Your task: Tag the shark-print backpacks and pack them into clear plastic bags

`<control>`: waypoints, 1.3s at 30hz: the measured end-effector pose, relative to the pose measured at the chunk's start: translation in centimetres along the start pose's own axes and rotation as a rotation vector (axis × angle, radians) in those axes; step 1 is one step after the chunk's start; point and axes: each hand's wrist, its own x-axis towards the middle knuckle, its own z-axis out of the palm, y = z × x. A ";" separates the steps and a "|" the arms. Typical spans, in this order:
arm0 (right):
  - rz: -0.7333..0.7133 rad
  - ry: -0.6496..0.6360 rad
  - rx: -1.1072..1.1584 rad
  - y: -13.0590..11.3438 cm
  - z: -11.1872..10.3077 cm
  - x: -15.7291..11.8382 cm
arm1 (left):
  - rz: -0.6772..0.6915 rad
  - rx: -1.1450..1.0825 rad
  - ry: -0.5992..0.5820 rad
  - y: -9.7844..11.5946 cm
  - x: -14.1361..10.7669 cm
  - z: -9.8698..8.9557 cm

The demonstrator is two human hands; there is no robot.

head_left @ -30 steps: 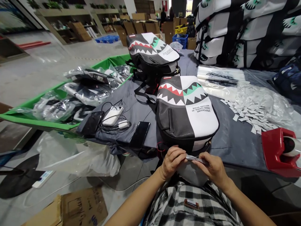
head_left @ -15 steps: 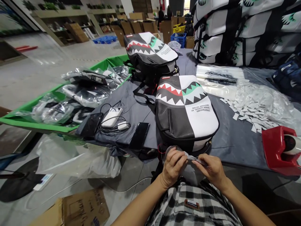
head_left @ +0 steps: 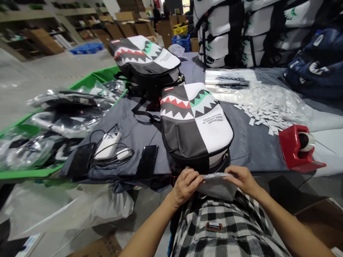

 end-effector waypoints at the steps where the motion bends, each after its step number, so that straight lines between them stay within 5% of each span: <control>1: 0.056 0.012 0.054 0.3 -0.8 -0.1 | 0.003 -0.008 -0.004 -0.1 -0.1 -0.1; 6: 0.210 0.149 0.220 1.2 -2.7 0.9 | 0.023 0.006 -0.018 0.1 0.1 -0.7; 16: 0.321 0.275 0.482 3.4 0.5 4.0 | 0.021 0.135 -0.216 1.3 1.4 -1.7; 19: 0.283 0.416 0.339 3.9 0.9 3.9 | -0.036 0.140 -0.277 1.6 1.2 -1.8; 23: 0.080 0.702 -0.117 3.2 1.5 2.8 | -0.116 0.104 -0.286 1.9 0.9 -1.6; 30: -0.260 0.564 -0.326 1.9 3.7 1.1 | -0.129 0.074 -0.235 2.2 1.6 -1.6; 39: -0.562 0.368 -0.502 4.0 1.6 2.2 | -0.180 0.041 -0.233 1.9 1.0 -1.6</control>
